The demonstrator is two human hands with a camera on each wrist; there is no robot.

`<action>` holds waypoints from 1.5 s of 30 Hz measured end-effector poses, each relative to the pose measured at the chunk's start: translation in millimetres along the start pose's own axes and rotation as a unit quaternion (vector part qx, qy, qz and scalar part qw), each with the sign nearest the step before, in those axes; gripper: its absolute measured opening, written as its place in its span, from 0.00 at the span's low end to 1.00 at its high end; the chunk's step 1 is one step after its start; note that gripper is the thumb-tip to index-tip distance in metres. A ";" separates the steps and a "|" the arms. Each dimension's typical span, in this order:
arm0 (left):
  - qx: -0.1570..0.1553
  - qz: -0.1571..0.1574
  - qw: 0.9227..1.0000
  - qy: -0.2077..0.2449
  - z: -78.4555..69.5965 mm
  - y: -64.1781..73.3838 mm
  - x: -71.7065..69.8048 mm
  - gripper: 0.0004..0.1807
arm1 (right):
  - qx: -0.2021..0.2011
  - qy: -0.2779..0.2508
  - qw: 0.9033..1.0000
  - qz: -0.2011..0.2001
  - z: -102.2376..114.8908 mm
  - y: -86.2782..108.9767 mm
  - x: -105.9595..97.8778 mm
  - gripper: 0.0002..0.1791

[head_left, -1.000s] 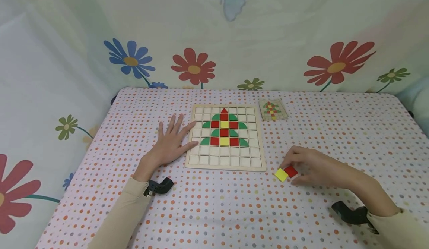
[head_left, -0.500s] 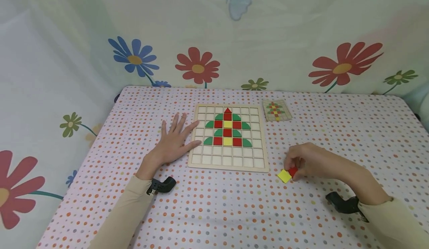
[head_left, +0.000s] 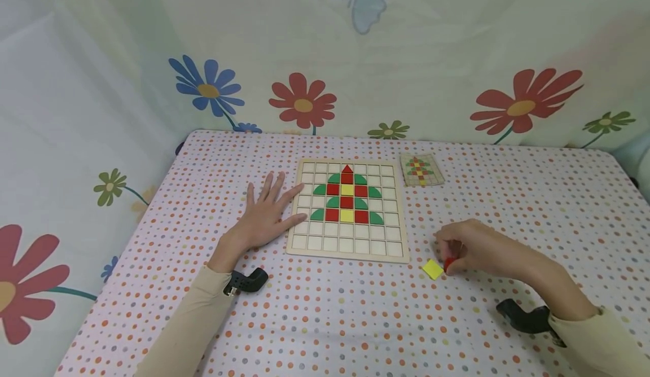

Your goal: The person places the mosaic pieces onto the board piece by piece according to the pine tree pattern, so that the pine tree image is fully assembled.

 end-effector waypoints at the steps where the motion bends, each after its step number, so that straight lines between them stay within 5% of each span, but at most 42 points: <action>1: 0.000 0.000 1.000 -0.001 -0.1 0.1 -0.3 0.42 | 0.001 0.006 1.000 -0.001 0.5 0.3 -1.0 0.19; 7: 0.003 -0.001 1.000 0.001 -0.2 0.7 -1.9 0.42 | -0.009 0.040 0.999 -0.011 8.7 -9.2 -13.1 0.17; 13: -0.001 0.002 1.000 0.002 -1.3 1.9 -1.3 0.42 | -0.038 0.037 0.997 -0.051 42.5 -37.9 -21.2 0.13; 21: 0.001 0.004 1.000 0.005 -3.3 2.0 -1.6 0.42 | -0.103 -0.005 0.990 -0.096 82.0 -86.1 -3.3 0.09; 26: -0.002 0.005 1.000 0.006 -3.5 1.6 -1.2 0.42 | -0.094 -0.044 0.989 -0.109 84.9 -108.4 9.3 0.07; 45: -0.005 0.005 1.000 0.005 -2.8 2.1 -1.6 0.42 | -0.074 -0.063 0.987 -0.127 87.7 -123.3 24.4 0.07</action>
Point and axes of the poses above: each hand's wrist, its own y-axis away from the middle knuckle, its own x-axis out of the palm, z = x × y, the point moved 2 cm from there along -y, towards the middle knuckle, and after that the axes turned 5 degrees about z, right-handed, at the moved point
